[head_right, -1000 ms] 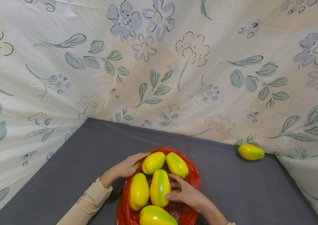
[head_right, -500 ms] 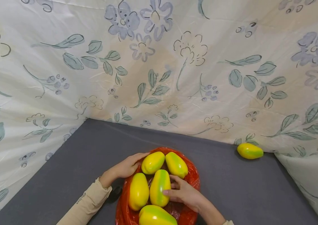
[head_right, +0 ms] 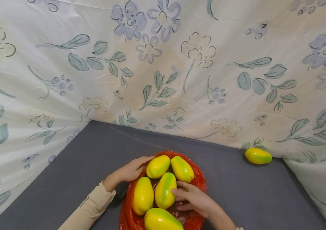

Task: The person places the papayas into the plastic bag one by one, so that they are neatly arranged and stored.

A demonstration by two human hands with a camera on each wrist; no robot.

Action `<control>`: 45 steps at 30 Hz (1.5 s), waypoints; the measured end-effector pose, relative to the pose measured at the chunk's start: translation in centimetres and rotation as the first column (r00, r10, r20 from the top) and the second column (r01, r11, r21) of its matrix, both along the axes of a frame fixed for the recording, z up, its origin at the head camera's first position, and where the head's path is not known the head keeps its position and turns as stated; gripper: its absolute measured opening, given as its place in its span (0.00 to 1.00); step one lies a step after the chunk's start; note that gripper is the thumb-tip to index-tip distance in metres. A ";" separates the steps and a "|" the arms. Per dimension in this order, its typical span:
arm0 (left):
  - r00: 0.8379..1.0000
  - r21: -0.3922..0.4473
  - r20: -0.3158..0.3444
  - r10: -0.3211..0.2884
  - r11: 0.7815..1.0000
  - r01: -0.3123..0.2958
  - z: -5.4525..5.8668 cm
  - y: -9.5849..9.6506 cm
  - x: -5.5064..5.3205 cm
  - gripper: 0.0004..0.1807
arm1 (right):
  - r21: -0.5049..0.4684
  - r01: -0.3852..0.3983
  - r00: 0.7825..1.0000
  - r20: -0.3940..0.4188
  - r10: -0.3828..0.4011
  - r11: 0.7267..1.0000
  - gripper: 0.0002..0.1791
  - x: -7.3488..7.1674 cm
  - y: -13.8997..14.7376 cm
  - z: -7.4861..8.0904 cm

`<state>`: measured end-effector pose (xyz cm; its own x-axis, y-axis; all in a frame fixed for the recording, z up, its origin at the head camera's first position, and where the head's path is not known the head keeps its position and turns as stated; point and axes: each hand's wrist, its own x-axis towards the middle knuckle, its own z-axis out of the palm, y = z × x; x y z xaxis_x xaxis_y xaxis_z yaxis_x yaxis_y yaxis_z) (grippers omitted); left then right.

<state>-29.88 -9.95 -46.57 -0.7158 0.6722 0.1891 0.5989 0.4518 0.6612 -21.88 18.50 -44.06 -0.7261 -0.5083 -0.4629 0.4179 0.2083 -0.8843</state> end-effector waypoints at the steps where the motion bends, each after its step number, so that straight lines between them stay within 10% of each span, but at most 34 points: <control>1: 1.000 -0.001 0.000 0.001 1.000 -0.001 0.0 0.0 0.0 0.28 | -0.002 -0.003 1.000 0.005 0.003 1.000 0.42 0.0 0.1 0.1; 26: 1.000 0.002 0.003 0.007 1.000 -0.007 -0.1 0.0 0.0 0.28 | -0.044 0.098 0.995 0.032 -0.097 0.994 0.46 0.2 -0.9 -0.6; 45: 1.000 0.001 0.014 0.011 1.000 -0.011 -0.1 0.0 -0.1 0.28 | 0.026 0.011 0.999 -0.042 -0.010 1.000 0.37 -0.3 2.0 1.6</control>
